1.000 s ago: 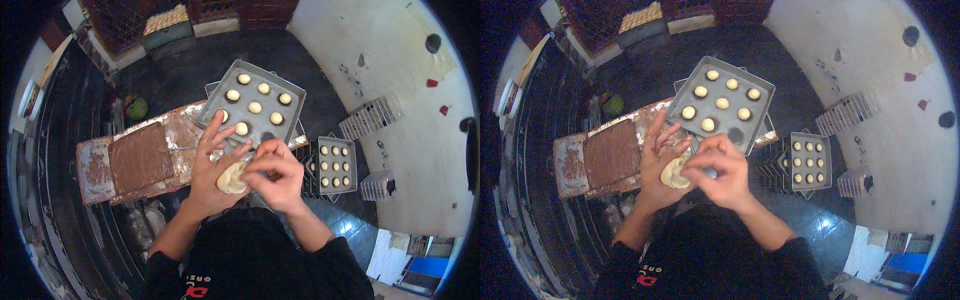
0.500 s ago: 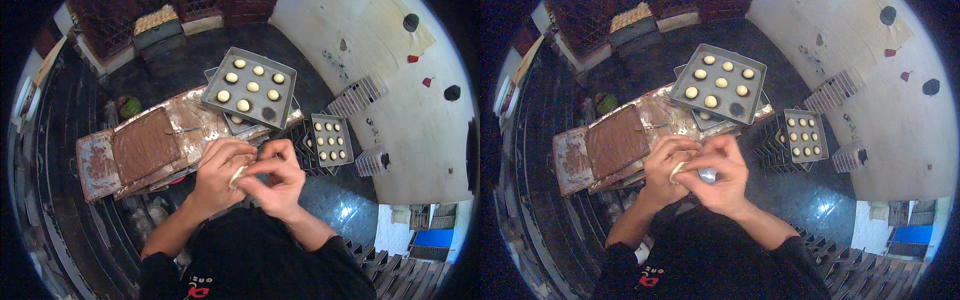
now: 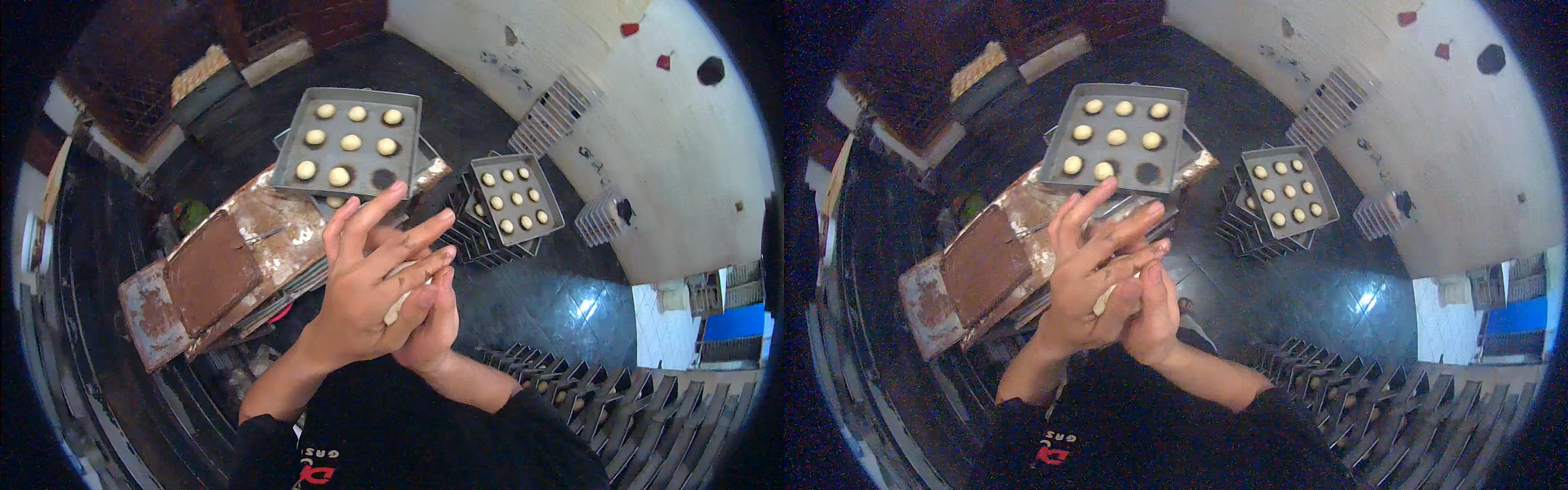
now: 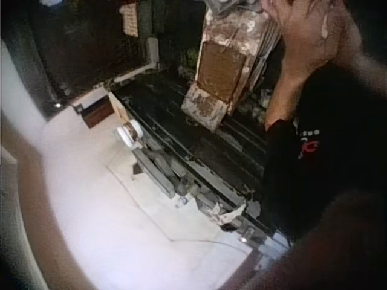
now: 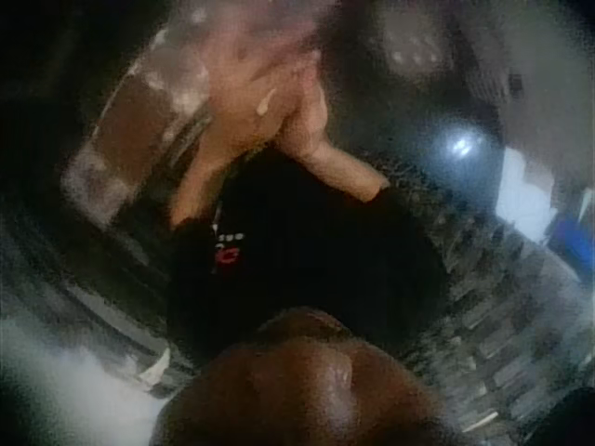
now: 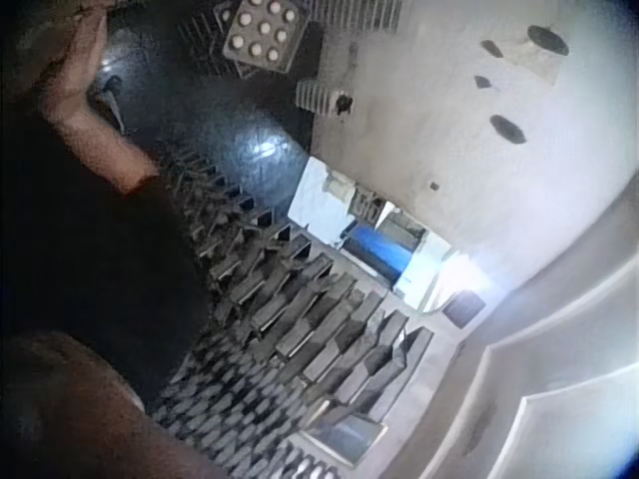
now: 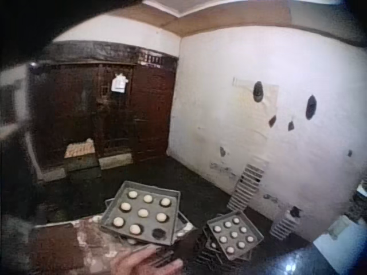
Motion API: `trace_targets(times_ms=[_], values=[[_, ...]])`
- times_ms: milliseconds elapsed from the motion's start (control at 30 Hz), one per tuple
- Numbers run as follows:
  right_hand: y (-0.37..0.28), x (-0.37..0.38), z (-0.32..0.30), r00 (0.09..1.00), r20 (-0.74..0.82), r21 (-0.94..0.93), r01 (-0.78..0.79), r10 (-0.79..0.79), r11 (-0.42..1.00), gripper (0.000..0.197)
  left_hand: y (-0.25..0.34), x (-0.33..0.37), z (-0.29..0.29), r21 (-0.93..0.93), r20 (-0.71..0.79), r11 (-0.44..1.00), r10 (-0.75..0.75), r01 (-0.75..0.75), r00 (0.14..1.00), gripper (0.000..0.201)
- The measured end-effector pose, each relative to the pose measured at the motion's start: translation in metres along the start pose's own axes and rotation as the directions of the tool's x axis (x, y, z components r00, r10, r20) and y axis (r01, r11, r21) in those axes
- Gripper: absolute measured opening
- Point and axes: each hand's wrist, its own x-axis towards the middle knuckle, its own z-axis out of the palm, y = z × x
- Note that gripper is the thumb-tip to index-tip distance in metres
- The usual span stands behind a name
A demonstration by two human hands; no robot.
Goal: The person scoops chocolate spread from a tray and fills small dough balls, then places them onto baking sheets. The process is repeated multiple times, filling and arranging the dough balls in rows on the trays.
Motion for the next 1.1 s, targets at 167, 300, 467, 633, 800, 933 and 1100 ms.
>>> trace_targets(times_ms=[167,300,467,633,800,933,1100], values=[[-0.038,0.033,-0.046,0.773,-0.074,-0.046,0.628,-0.63,0.777,0.028,0.033,0.049,0.067,-0.666,-0.302,0.746,-0.301,0.026,0.905,0.043],[-0.064,0.043,-0.087,0.951,-0.163,0.181,0.29,-0.262,0.94,0.022,0.026,0.046,0.095,-0.661,-0.12,0.748,-0.174,0.052,0.978,0.036],[-0.06,0.047,-0.138,0.983,-0.095,0.174,0.174,-0.16,0.969,0.027,0.022,0.088,0.132,-0.635,-0.089,0.769,-0.167,0.074,0.982,0.065],[-0.062,0.054,-0.162,0.989,0.046,0.479,0.103,-0.142,0.872,0.035,0.003,0.103,0.161,-0.849,0.432,0.291,-0.096,0.44,0.897,0.117],[-0.043,0.072,-0.173,0.997,0.044,0.425,0.041,-0.066,0.904,0.036,-0.02,0.089,0.184,-0.854,0.471,0.17,-0.15,0.492,0.869,0.102],[-0.002,0.089,-0.177,0.999,-0.041,0.293,0.026,-0.014,0.956,0.034,-0.041,0.076,0.191,-0.793,0.576,-0.414,-0.268,0.447,0.772,0.077],[0.059,0.128,-0.154,0.906,-0.362,0.252,-0.133,0.221,0.959,0.03,-0.124,0.016,0.203,-0.767,0.641,-0.47,-0.593,0.438,0.487,0.05]])
